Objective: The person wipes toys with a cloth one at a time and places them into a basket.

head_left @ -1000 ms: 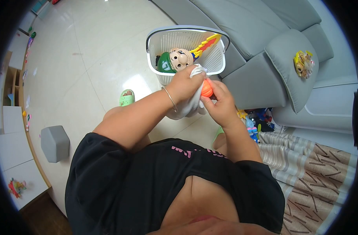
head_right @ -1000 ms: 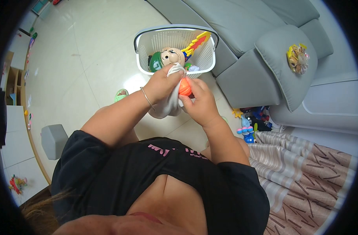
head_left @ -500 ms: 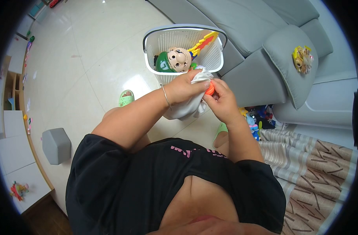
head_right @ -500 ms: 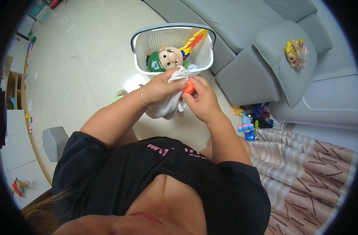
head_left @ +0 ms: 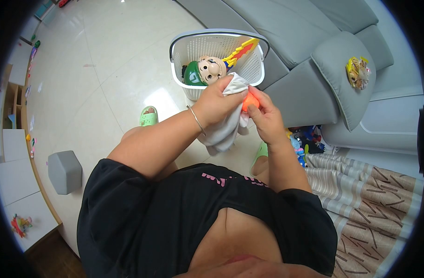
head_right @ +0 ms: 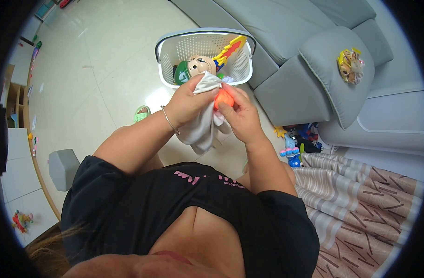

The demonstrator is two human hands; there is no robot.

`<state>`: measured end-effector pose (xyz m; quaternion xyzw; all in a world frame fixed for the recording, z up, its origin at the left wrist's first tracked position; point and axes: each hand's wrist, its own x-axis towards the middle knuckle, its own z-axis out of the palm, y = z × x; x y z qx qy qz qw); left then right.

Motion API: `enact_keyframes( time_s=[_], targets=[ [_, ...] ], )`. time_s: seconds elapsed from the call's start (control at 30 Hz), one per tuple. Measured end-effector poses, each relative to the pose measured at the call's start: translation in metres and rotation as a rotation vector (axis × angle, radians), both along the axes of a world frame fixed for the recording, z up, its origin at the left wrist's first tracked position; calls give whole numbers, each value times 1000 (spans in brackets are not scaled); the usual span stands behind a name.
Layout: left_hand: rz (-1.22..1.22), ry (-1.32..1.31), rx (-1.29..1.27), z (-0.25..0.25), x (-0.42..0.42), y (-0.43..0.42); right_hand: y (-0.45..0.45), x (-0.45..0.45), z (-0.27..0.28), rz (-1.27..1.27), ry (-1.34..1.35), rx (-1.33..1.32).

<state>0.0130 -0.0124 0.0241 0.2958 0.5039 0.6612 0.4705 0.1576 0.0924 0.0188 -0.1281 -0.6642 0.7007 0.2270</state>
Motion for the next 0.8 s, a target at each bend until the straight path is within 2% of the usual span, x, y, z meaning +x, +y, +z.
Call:
enact_keyframes(
  time_s=[0.03, 0.07, 0.13, 0.27, 0.37, 0.43, 0.5, 0.57, 0.63, 0.67, 0.8],
  targets=[
    [23, 147, 50, -2, 0, -1, -2, -1, 0, -7, -12, -189],
    [24, 147, 50, -2, 0, -1, -2, -1, 0, -6, -12, -189],
    [-9, 149, 26, 4, 1, -3, -4, -2, 1, -20, -67, -349],
    [-81, 306, 52, 2, -2, -6, 3, 0, -1, -18, -175, -342],
    [-57, 351, 11, -4, -7, -5, -1, 1, -3, 15, -45, -265],
    [10, 149, -27, 1, -7, -2, -5, 3, -3, 87, -5, -140],
    [25, 147, -3, 0, -10, 0, -5, 3, -3, 91, 24, -54],
    [4, -274, -38, 10, -9, -2, -7, 3, 0, 90, 53, 31],
    [-25, -310, -25, 2, -11, 0, -10, 3, 10, 68, 49, 254],
    [-55, -345, -15, -2, -12, 1, -9, 4, 12, 67, 50, 254],
    [-75, -371, -15, 2, -11, -2, -4, 8, 11, 71, -50, -27]
  ],
)
